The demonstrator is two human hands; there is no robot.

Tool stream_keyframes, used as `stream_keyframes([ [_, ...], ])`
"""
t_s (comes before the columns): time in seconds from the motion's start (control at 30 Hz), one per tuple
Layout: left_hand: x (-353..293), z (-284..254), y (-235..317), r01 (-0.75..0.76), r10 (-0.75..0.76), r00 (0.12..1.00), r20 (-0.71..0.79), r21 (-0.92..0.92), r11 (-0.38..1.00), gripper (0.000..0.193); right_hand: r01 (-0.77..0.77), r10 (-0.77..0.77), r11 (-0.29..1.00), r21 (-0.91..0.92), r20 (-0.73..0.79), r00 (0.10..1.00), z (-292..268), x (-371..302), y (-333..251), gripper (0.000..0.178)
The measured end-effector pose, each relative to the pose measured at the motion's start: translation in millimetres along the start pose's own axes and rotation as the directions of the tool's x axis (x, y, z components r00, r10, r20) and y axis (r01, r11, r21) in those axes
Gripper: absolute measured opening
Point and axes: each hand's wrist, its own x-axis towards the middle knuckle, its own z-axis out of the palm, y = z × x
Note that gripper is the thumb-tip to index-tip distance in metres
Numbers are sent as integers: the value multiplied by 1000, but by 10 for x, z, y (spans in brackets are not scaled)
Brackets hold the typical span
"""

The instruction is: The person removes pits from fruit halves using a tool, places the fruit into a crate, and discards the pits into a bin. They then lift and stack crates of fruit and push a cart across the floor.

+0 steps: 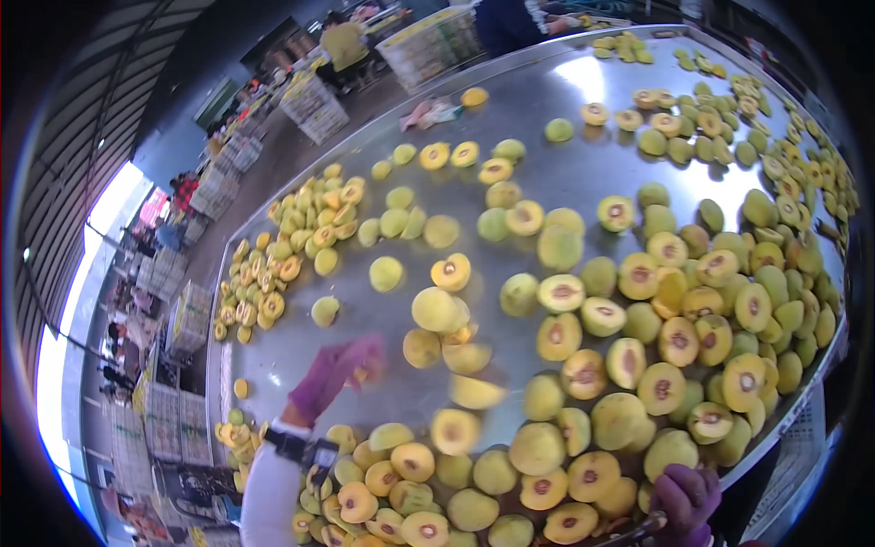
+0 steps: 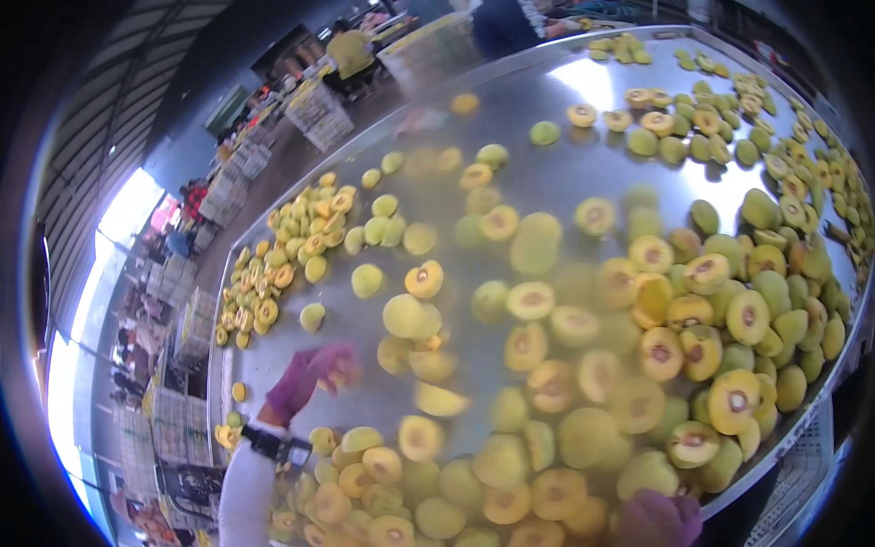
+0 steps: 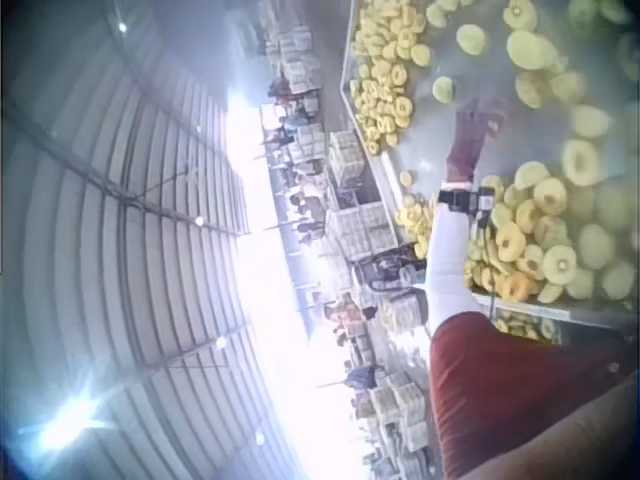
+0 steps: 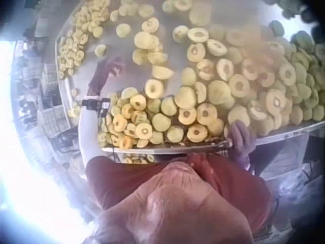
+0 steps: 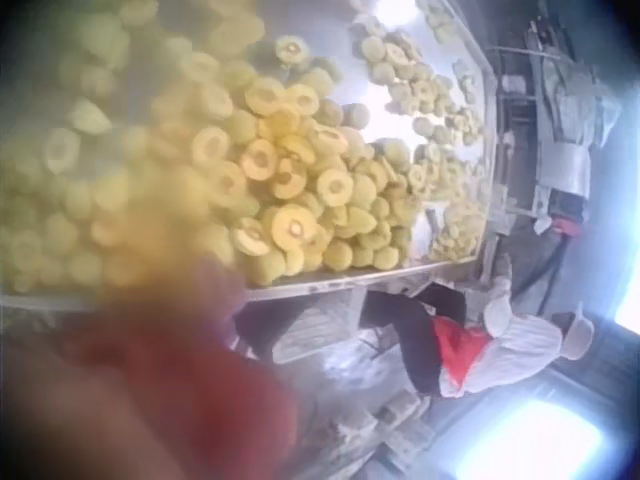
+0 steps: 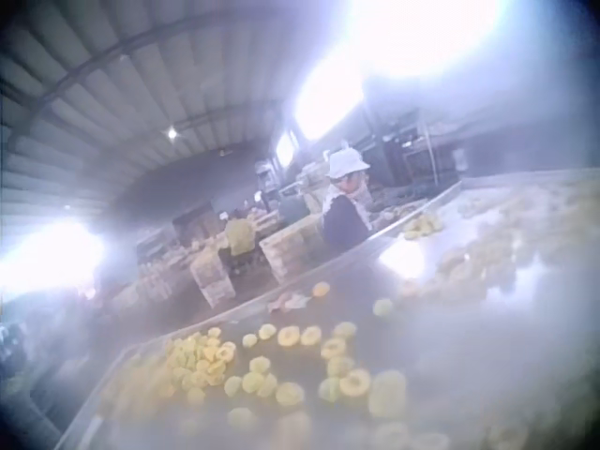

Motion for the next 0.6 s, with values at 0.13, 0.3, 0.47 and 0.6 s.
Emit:
stream_keyframes([
  [0.13,1182,351,734,-356,592,725,-351,545,759,49,-14,14,999,36,5,1000,-130,10,58,23],
  [0.3,2354,890,1439,-426,456,890,-16,332,842,58,11,-25,979,203,70,997,-94,-165,231,32],
  [0.47,1902,1674,1665,-620,412,747,522,321,716,45,21,-72,973,231,214,974,26,-497,392,42],
  [0.6,2016,1257,1390,-409,279,885,372,335,849,44,-4,-54,951,309,180,982,-83,-433,501,40],
])
